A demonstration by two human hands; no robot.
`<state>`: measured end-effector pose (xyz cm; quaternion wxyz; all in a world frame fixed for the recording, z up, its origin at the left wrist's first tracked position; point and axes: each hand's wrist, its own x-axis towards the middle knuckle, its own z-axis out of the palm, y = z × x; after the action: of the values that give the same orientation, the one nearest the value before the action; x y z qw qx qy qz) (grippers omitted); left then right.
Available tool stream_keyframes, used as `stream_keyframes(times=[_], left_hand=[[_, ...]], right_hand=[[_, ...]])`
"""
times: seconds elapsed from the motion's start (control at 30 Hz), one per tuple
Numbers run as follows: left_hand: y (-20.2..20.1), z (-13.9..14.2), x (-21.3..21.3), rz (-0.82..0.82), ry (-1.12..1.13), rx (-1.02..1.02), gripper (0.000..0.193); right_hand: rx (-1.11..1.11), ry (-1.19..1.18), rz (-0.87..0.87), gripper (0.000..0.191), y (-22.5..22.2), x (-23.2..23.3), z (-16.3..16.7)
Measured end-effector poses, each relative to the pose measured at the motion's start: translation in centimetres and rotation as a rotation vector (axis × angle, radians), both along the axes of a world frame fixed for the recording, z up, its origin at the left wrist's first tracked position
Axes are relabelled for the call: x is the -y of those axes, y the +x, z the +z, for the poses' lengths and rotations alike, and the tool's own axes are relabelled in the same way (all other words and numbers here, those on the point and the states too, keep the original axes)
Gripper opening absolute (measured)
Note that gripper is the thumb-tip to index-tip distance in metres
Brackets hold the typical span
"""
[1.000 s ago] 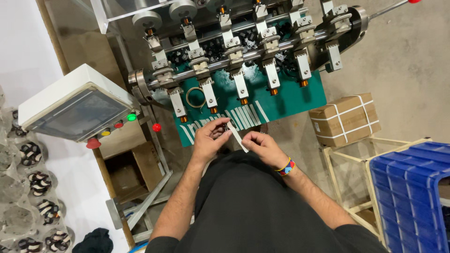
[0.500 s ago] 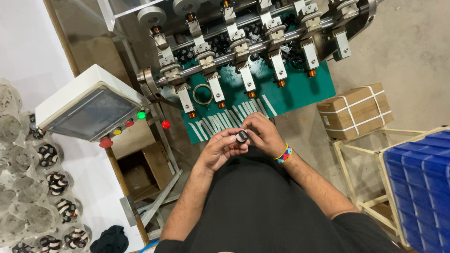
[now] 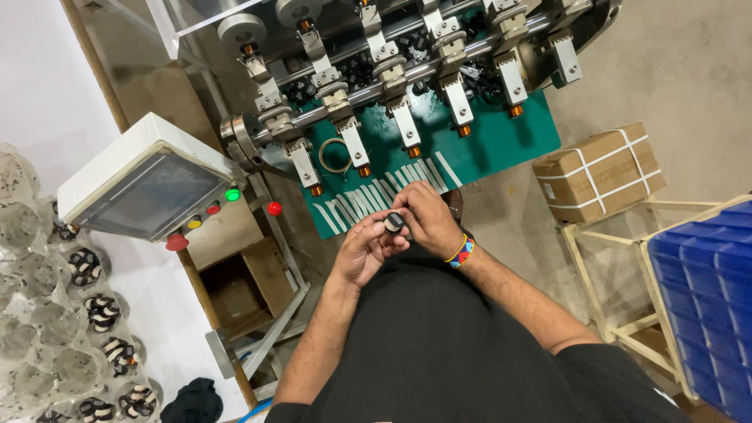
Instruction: The person loads small black components into the slots of a benchtop machine, pulls the red-handled lever to cycle the machine, and removes the processed parts onto the green tray. They place finished parts into a small cardboard box, then refill components from a large blue bin and resume cycling the machine.
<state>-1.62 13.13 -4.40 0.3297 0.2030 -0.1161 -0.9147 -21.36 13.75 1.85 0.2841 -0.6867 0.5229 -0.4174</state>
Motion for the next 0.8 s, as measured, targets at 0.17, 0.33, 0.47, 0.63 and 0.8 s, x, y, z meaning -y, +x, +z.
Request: stream_keyframes(times=[0.17,0.33,0.47,0.63,0.8], left_hand=[[-1.0,-0.4,0.6,0.025,-0.084,0.067,0.037],[-3.7,1.0,2.1,-0.074,-0.346,0.344,0.033],[-6.4,3.2,2.3,0.078,-1.055,0.933,0.03],[-10.6,5.5,3.1,0.066,-1.275,0.942,0.034],[-15.0,6.3,3.0,0.029,-1.163,0.943,0.056]], right_hand=[[0.121,0.084,0.013,0.006,-0.9,0.5,-1.9],[0.543,0.45,0.056,0.059,-6.0,1.2,-4.1],[0.512,0.79,0.049,0.041,-10.8,1.2,-5.5],[0.526,0.762,0.246,0.035,-14.9,1.5,-6.2],[0.448,0.617,0.195,0.017,-17.9,1.9,-5.4]])
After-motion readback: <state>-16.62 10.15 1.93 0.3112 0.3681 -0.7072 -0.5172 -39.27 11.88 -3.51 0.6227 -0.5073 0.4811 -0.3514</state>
